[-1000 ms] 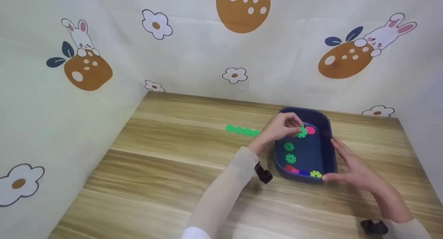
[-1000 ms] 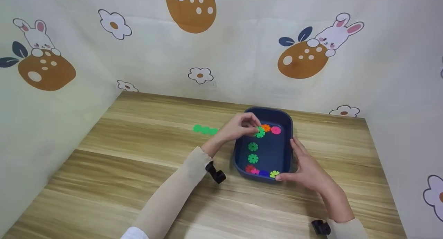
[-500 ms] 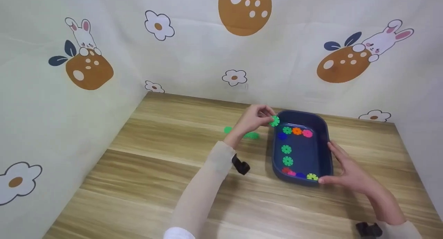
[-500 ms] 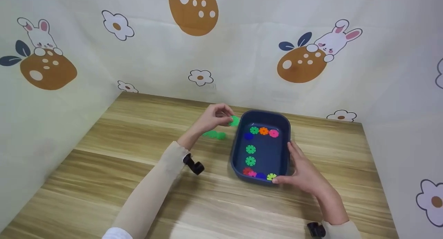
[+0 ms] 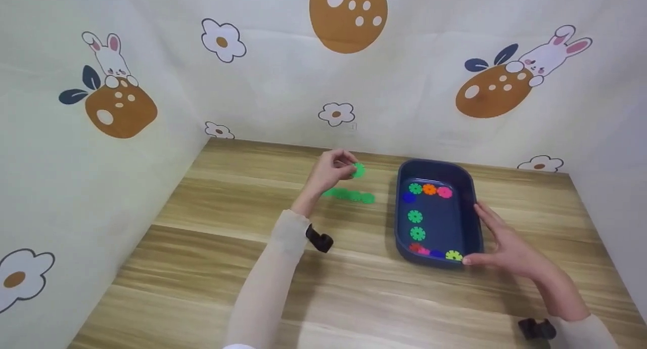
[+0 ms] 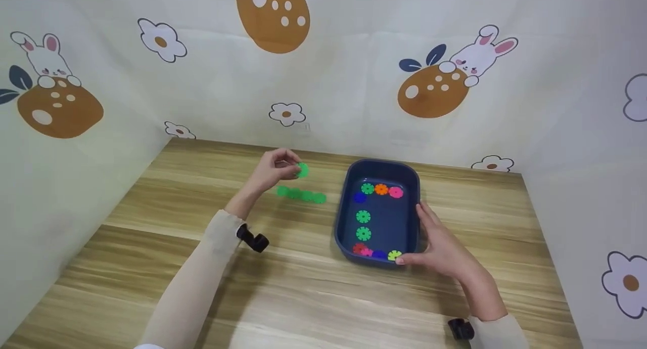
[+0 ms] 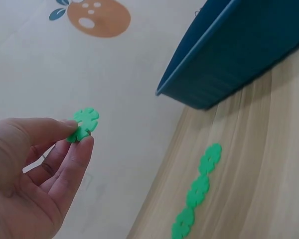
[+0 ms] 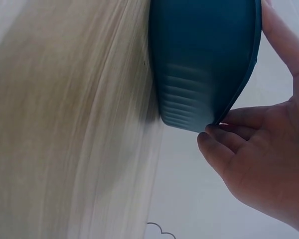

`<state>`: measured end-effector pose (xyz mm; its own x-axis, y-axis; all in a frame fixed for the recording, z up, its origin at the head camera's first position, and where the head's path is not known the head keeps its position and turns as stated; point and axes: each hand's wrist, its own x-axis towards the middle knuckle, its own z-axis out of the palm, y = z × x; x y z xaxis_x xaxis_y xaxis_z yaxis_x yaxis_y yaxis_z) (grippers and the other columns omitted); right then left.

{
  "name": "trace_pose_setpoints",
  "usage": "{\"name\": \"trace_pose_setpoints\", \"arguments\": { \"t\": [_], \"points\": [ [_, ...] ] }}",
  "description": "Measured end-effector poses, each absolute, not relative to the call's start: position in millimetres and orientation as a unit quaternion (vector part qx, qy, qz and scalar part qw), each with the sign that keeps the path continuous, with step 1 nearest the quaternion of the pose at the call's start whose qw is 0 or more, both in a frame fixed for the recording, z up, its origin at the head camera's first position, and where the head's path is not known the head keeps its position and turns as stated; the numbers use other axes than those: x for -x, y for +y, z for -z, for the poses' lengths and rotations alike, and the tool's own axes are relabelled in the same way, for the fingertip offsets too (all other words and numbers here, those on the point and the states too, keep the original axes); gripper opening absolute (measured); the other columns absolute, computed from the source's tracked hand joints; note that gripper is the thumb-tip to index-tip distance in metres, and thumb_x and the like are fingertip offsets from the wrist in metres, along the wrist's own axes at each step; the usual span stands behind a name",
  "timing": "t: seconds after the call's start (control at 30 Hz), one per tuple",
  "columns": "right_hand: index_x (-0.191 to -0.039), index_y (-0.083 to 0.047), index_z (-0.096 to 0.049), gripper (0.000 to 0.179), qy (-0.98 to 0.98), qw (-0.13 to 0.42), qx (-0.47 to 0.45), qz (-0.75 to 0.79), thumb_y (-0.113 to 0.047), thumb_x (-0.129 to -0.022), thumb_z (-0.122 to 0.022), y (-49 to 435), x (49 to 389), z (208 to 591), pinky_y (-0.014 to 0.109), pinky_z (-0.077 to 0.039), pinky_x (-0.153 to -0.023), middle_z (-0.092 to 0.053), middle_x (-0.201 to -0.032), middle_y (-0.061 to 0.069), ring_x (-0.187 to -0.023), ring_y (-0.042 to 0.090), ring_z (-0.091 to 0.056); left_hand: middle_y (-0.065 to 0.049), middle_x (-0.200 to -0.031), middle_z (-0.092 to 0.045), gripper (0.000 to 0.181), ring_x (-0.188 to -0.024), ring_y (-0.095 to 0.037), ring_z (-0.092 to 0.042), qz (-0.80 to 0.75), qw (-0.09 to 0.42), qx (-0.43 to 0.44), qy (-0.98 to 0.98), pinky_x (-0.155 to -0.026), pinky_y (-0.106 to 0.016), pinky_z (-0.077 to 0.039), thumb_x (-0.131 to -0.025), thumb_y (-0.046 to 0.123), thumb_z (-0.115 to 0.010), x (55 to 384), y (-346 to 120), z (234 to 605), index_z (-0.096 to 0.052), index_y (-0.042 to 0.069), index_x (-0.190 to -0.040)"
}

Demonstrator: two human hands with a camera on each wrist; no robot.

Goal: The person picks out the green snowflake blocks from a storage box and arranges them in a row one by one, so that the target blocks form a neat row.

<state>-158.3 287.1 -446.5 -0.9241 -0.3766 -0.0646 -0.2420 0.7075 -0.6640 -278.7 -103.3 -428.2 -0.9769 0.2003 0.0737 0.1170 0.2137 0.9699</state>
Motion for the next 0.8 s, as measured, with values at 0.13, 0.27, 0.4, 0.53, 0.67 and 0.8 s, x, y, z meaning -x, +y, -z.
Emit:
{"name": "trace_pose_setpoints", "arguments": {
  "t": [0.13,0.27,0.4,0.53,0.67,0.8],
  "points": [
    [-0.158,-0.001,-0.013,0.118,0.919,0.094,0.169,0.344,-0.032,-0.073,-0.088,288.3,158.8,446.0,0.077,-0.021,-0.108,-0.01,-0.163,0.031,-0.145,0.058,-0.015,-0.004,-0.09,-0.064,0.013,-0.078,-0.009,-0.065,-0.628,0.03,-0.074,0.774,-0.076,-0.027,-0.061,-0.09,-0.002,-0.065,279.3,-114.7,435.0,-0.067,-0.003,-0.103],
    [-0.157,0.002,-0.015,0.118,0.914,0.086,0.176,0.356,-0.03,-0.071,-0.089,288.3,157.5,449.4,0.077,-0.02,-0.108,-0.01,-0.163,0.032,-0.145,0.058,-0.014,-0.002,-0.087,-0.061,0.013,-0.075,-0.008,-0.063,-0.644,0.023,-0.044,0.763,-0.072,-0.022,-0.059,-0.09,-0.003,-0.065,278.9,-123.7,445.9,-0.066,-0.004,-0.103],
    [-0.156,0.004,-0.016,0.117,0.91,0.084,0.179,0.363,-0.028,-0.071,-0.089,286.8,156.1,451.6,0.077,-0.019,-0.108,-0.01,-0.162,0.032,-0.145,0.059,-0.014,-0.005,-0.089,-0.061,0.016,-0.076,-0.008,-0.061,-0.653,0.017,-0.016,0.757,-0.07,-0.021,-0.058,-0.09,-0.005,-0.064,279.8,-132.7,458.4,-0.065,-0.008,-0.105],
    [-0.157,0.002,-0.015,0.116,0.91,0.089,0.174,0.366,-0.028,-0.072,-0.089,285.6,156.1,450.0,0.078,-0.019,-0.108,-0.01,-0.163,0.031,-0.145,0.059,-0.014,-0.009,-0.093,-0.063,0.017,-0.078,-0.009,-0.061,-0.645,0.002,0.0,0.765,-0.072,-0.022,-0.059,-0.09,-0.006,-0.063,283.1,-142.3,468.1,-0.065,-0.009,-0.107],
    [-0.157,0.003,-0.016,0.116,0.911,0.083,0.176,0.364,-0.029,-0.072,-0.089,285.5,157.2,448.8,0.077,-0.02,-0.108,-0.011,-0.163,0.031,-0.145,0.058,-0.015,-0.01,-0.095,-0.066,0.016,-0.083,-0.013,-0.063,-0.616,-0.021,0.012,0.788,-0.073,-0.022,-0.058,-0.09,-0.003,-0.063,286.8,-151.9,475.4,-0.068,-0.005,-0.106],
    [-0.156,0.003,-0.017,0.117,0.915,0.076,0.176,0.355,-0.031,-0.071,-0.089,287.1,157.2,449.3,0.078,-0.02,-0.107,-0.012,-0.161,0.033,-0.143,0.06,-0.017,-0.012,-0.099,-0.069,0.016,-0.089,-0.017,-0.065,-0.576,-0.036,0.027,0.816,-0.075,-0.021,-0.053,-0.09,0.001,-0.065,289.8,-159.5,484.4,-0.07,-0.002,-0.105]
  ]
}}
